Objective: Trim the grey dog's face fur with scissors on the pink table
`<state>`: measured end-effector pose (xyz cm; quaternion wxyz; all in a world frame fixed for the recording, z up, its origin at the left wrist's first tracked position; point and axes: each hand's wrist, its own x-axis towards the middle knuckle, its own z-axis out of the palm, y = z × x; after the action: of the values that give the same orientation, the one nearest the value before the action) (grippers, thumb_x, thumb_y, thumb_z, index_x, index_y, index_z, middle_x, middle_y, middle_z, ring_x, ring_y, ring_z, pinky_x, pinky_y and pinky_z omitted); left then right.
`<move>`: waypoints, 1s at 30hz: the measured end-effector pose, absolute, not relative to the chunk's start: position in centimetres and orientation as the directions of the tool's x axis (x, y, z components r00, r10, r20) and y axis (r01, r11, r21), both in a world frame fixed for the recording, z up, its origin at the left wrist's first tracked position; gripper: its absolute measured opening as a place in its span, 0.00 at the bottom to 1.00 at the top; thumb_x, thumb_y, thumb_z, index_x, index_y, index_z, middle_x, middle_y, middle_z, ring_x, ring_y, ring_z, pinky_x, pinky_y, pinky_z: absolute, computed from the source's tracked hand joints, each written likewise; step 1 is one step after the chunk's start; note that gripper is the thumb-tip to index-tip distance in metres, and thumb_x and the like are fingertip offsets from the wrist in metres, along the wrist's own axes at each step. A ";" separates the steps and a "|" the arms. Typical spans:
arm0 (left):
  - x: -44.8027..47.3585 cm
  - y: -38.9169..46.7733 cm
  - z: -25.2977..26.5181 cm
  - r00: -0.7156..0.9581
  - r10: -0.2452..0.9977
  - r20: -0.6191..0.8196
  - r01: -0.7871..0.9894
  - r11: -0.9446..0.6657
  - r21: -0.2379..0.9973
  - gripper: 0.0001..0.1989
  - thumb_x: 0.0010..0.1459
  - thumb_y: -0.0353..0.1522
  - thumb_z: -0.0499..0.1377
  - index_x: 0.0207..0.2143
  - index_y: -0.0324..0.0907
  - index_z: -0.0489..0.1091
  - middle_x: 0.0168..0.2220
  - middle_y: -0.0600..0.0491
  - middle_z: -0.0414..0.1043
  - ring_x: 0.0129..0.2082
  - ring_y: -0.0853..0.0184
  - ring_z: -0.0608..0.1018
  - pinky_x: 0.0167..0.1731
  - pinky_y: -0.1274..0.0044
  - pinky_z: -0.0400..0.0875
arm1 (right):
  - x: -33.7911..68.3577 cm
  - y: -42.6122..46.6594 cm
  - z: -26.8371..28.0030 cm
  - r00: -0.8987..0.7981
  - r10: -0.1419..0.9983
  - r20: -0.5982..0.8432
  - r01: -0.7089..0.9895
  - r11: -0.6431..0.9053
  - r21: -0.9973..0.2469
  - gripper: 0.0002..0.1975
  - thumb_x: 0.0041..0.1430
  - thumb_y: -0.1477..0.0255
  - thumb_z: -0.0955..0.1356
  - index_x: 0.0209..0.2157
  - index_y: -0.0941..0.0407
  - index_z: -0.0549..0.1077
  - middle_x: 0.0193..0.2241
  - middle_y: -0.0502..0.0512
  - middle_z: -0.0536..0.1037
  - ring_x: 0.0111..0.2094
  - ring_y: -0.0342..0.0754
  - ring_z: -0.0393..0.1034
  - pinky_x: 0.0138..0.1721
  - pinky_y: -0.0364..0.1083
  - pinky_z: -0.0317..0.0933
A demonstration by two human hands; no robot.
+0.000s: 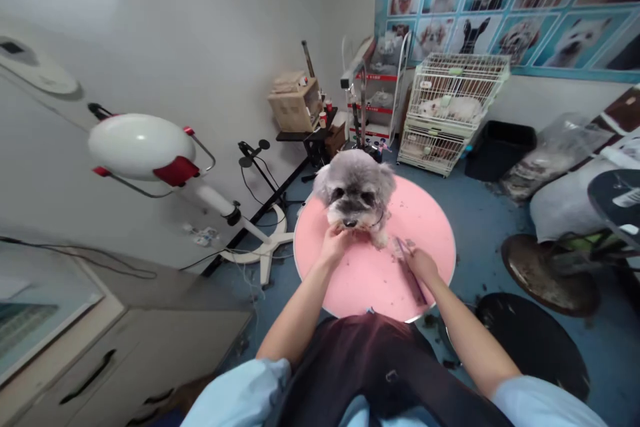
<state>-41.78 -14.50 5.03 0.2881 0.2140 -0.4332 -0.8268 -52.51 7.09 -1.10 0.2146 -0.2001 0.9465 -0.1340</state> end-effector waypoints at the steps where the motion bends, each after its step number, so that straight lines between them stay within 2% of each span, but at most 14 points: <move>1: -41.6 -14.1 4.9 -0.721 -0.689 -0.074 0.319 -0.425 0.847 0.27 0.29 0.40 0.83 0.28 0.42 0.75 0.24 0.55 0.74 0.27 0.64 0.79 0.30 0.75 0.74 | -51.8 8.2 -2.8 -0.832 -0.386 -0.400 -0.280 0.913 -0.298 0.14 0.66 0.68 0.68 0.41 0.65 0.80 0.33 0.68 0.83 0.35 0.56 0.81 0.36 0.46 0.65; 4: -41.6 -12.8 5.2 -0.676 -0.734 -0.062 0.361 -0.404 0.841 0.30 0.29 0.48 0.82 0.22 0.41 0.70 0.21 0.57 0.70 0.21 0.71 0.72 0.25 0.77 0.69 | -49.9 10.7 -6.5 -0.819 -0.312 -0.480 -0.219 0.946 -0.241 0.10 0.60 0.70 0.72 0.39 0.63 0.80 0.31 0.67 0.84 0.33 0.55 0.81 0.35 0.46 0.66; 6: -42.1 -12.2 6.0 -0.676 -0.735 -0.059 0.374 -0.411 0.832 0.28 0.32 0.46 0.81 0.22 0.41 0.70 0.21 0.58 0.70 0.21 0.73 0.71 0.24 0.78 0.68 | -49.2 11.3 -7.7 -0.824 -0.310 -0.474 -0.214 0.945 -0.247 0.07 0.61 0.71 0.70 0.36 0.59 0.81 0.30 0.64 0.84 0.33 0.54 0.81 0.34 0.46 0.66; 9: -42.9 -11.5 7.5 -0.676 -0.736 -0.037 0.393 -0.403 0.826 0.22 0.34 0.40 0.80 0.23 0.41 0.71 0.21 0.58 0.70 0.21 0.73 0.71 0.26 0.79 0.68 | -48.6 11.0 -7.6 -0.862 -0.335 -0.380 -0.231 0.927 -0.295 0.11 0.65 0.70 0.66 0.35 0.56 0.81 0.30 0.62 0.83 0.32 0.53 0.79 0.32 0.46 0.64; 11: -43.2 -11.2 8.2 -0.667 -0.744 -0.024 0.405 -0.390 0.827 0.20 0.34 0.38 0.78 0.22 0.41 0.72 0.20 0.58 0.70 0.21 0.73 0.71 0.27 0.78 0.68 | -48.0 10.3 -6.5 -0.890 -0.352 -0.290 -0.249 0.908 -0.337 0.15 0.68 0.70 0.62 0.42 0.57 0.81 0.32 0.62 0.84 0.33 0.53 0.79 0.34 0.47 0.64; 13: -43.4 -10.9 8.7 -0.651 -0.759 -0.009 0.420 -0.371 0.828 0.17 0.34 0.36 0.76 0.21 0.41 0.71 0.20 0.58 0.71 0.22 0.73 0.71 0.28 0.79 0.68 | -47.1 9.3 -4.8 -0.910 -0.399 -0.111 -0.322 0.851 -0.415 0.19 0.69 0.71 0.61 0.50 0.58 0.80 0.34 0.60 0.84 0.35 0.53 0.78 0.39 0.49 0.65; 15: -43.4 -10.5 8.9 -0.629 -0.777 0.008 0.437 -0.346 0.830 0.16 0.34 0.35 0.74 0.21 0.41 0.70 0.21 0.58 0.71 0.22 0.74 0.70 0.27 0.80 0.67 | -46.0 8.0 -2.6 -0.853 -0.467 0.234 -0.518 0.699 -0.493 0.20 0.68 0.72 0.62 0.54 0.59 0.80 0.31 0.57 0.82 0.34 0.51 0.77 0.45 0.50 0.64; 17: -43.5 -10.3 8.9 -0.622 -0.783 0.012 0.437 -0.334 0.835 0.15 0.34 0.35 0.72 0.20 0.41 0.69 0.21 0.58 0.71 0.22 0.74 0.69 0.27 0.80 0.66 | -44.9 6.7 -0.4 -0.674 -0.466 0.573 -0.733 0.516 -0.442 0.19 0.68 0.73 0.64 0.55 0.59 0.80 0.26 0.53 0.79 0.30 0.49 0.74 0.47 0.51 0.62; 19: -43.5 -10.2 8.8 -0.632 -0.775 0.001 0.422 -0.343 0.839 0.14 0.35 0.34 0.71 0.21 0.42 0.69 0.20 0.59 0.70 0.22 0.74 0.69 0.27 0.81 0.65 | -44.3 5.6 1.5 -0.542 -0.441 0.715 -0.823 0.451 -0.346 0.19 0.68 0.74 0.65 0.55 0.58 0.80 0.25 0.51 0.78 0.29 0.47 0.73 0.47 0.51 0.60; 23: -43.4 -10.2 8.8 -0.639 -0.769 -0.007 0.412 -0.350 0.841 0.13 0.35 0.33 0.70 0.21 0.42 0.68 0.20 0.59 0.68 0.22 0.75 0.67 0.26 0.81 0.64 | -44.1 5.3 3.2 -0.570 -0.365 0.736 -0.786 0.503 -0.359 0.18 0.68 0.76 0.63 0.54 0.62 0.78 0.24 0.50 0.78 0.26 0.47 0.71 0.44 0.51 0.58; 27: -43.5 -10.1 8.7 -0.638 -0.770 0.014 0.424 -0.335 0.841 0.15 0.38 0.32 0.71 0.20 0.42 0.65 0.20 0.60 0.66 0.21 0.75 0.68 0.28 0.80 0.66 | -44.0 6.1 3.3 -0.493 -0.438 0.752 -0.849 0.431 -0.305 0.16 0.68 0.76 0.64 0.52 0.59 0.79 0.21 0.47 0.76 0.24 0.45 0.69 0.43 0.49 0.58; 30: -43.5 -10.1 8.4 -0.652 -0.758 0.031 0.424 -0.331 0.843 0.14 0.41 0.30 0.72 0.22 0.41 0.68 0.22 0.59 0.69 0.23 0.74 0.68 0.29 0.79 0.67 | -43.8 6.3 3.7 -0.453 -0.422 0.785 -0.866 0.418 -0.275 0.16 0.68 0.77 0.64 0.52 0.60 0.79 0.22 0.47 0.77 0.24 0.45 0.70 0.42 0.49 0.58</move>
<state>-43.53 -10.15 8.39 0.3724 0.1884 -0.4427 -0.7936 -43.82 6.27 3.68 -0.3201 -0.4133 0.7790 -0.3463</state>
